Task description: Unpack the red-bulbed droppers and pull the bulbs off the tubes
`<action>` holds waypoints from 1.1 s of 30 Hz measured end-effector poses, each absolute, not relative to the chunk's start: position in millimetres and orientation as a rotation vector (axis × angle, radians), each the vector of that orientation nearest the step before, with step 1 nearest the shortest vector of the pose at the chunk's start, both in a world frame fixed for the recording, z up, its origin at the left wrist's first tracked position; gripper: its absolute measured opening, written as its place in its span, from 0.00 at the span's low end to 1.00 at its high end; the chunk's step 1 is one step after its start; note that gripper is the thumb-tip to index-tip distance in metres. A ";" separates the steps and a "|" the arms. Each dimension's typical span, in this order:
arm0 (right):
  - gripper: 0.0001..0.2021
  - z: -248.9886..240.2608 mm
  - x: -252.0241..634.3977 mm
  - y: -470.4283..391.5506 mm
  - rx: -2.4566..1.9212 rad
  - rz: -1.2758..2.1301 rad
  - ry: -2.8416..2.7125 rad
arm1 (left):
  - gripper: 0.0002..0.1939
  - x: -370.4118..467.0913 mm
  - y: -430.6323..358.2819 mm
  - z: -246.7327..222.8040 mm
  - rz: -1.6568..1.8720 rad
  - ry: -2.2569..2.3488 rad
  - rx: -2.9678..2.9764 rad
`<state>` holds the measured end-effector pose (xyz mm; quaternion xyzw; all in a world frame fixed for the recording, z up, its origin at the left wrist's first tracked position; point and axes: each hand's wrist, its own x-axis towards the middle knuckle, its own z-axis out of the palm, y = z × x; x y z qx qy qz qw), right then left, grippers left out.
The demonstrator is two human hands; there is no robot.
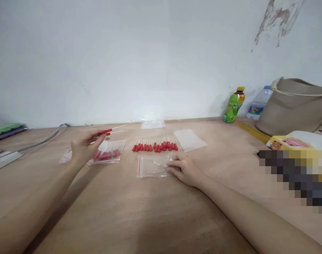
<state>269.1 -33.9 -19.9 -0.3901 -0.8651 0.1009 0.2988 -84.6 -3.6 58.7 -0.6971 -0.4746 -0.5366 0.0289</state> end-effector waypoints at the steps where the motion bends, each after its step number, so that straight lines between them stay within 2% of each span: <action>1: 0.14 -20.2 269.2 -33.7 -1.033 0.265 -2.297 | 0.12 -84.4 -0.7 52.7 -1.538 -1.395 -2.128; 4: 0.14 -21.2 269.4 -33.5 -1.041 0.263 -2.292 | 0.12 -81.0 9.5 30.1 -1.135 -1.196 -2.217; 7: 0.14 -21.1 269.3 -34.0 -1.052 0.266 -2.294 | 0.15 -75.8 17.9 11.9 -0.789 -1.108 -2.340; 11: 0.14 -19.8 268.9 -34.6 -1.051 0.250 -2.301 | 0.17 -67.6 20.8 2.6 -0.552 -1.110 -2.423; 16: 0.13 -19.5 268.6 -34.4 -1.035 0.229 -2.308 | 0.16 -61.9 15.9 2.3 -0.628 -1.187 -2.493; 22: 0.13 -18.9 268.4 -34.5 -0.971 0.193 -2.293 | 0.11 -48.8 -7.4 0.9 -1.037 -1.175 -2.374; 25: 0.13 -16.6 267.8 -35.7 -0.915 0.133 -2.304 | 0.13 -35.8 -30.6 0.8 -1.147 -1.123 -2.435; 29: 0.17 -13.3 266.4 -39.2 -0.893 0.160 -2.442 | 0.20 -19.6 -57.0 3.0 -1.013 -1.040 -2.663; 33: 0.25 -8.2 266.1 -42.9 -0.915 0.245 -2.611 | 0.23 -10.2 -64.6 5.9 -0.673 -1.084 -2.840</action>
